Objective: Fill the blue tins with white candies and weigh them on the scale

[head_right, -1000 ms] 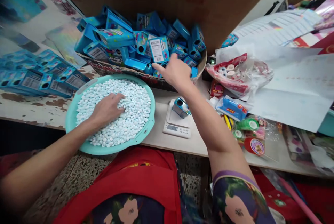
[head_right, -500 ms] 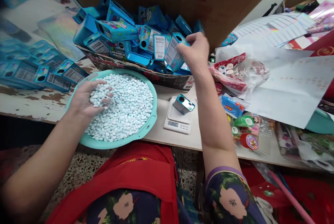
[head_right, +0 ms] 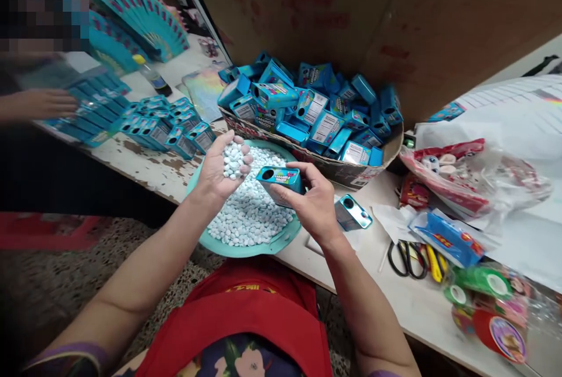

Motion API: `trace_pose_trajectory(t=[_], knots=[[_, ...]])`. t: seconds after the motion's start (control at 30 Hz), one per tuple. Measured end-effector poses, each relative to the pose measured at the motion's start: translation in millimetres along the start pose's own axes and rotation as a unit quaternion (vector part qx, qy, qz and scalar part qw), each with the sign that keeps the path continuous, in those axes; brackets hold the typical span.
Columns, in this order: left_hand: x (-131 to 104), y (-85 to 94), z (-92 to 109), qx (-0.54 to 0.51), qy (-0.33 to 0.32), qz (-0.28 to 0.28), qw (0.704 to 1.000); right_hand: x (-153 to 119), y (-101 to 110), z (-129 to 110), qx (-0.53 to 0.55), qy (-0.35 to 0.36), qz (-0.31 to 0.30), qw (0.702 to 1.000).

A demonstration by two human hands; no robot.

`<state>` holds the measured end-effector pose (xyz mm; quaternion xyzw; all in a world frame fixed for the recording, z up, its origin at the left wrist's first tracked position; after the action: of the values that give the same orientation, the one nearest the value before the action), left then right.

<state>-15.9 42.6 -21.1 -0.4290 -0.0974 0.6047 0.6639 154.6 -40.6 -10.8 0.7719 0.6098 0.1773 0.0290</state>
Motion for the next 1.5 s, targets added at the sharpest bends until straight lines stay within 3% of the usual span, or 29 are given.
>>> trace_pose_trajectory(t=[0.13, 0.27, 0.53, 0.7, 0.93, 1.5], knots=[[-7, -23.2, 11, 0.020, -0.118, -0.022, 0.993, 3, -20, -2, -0.027, 0.017, -0.022, 0.999], [-3, -18.9, 8, 0.054, -0.165, 0.001, 0.985, 9, -30, -2, -0.046, 0.026, -0.018, 0.998], [1, -15.5, 6, 0.065, -0.177, -0.033, 0.982, 12, -34, -2, -0.088, 0.036, -0.021, 0.995], [6, -14.8, 7, 0.104, -0.189, -0.025, 0.976, 15, -34, 1, -0.101, 0.028, -0.013, 0.994], [7, -13.2, 8, 0.134, -0.197, -0.019, 0.971, 18, -37, 5, -0.077, 0.008, -0.023, 0.997], [-4, -22.4, 8, 0.171, -0.202, -0.074, 0.962, 8, -33, 10, -0.011, 0.010, -0.009, 1.000]])
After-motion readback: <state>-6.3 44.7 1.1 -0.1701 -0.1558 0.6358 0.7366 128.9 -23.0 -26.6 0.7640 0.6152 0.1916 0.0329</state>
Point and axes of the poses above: each hand's wrist, its own x-axis towards the middle knuckle, its own y-axis out of the back of the hand, z = x × y, the point moved 5 cm from there along x, towards the middle knuckle, and after that the axes turned 4 degrees about y, right-handed, at the moved point
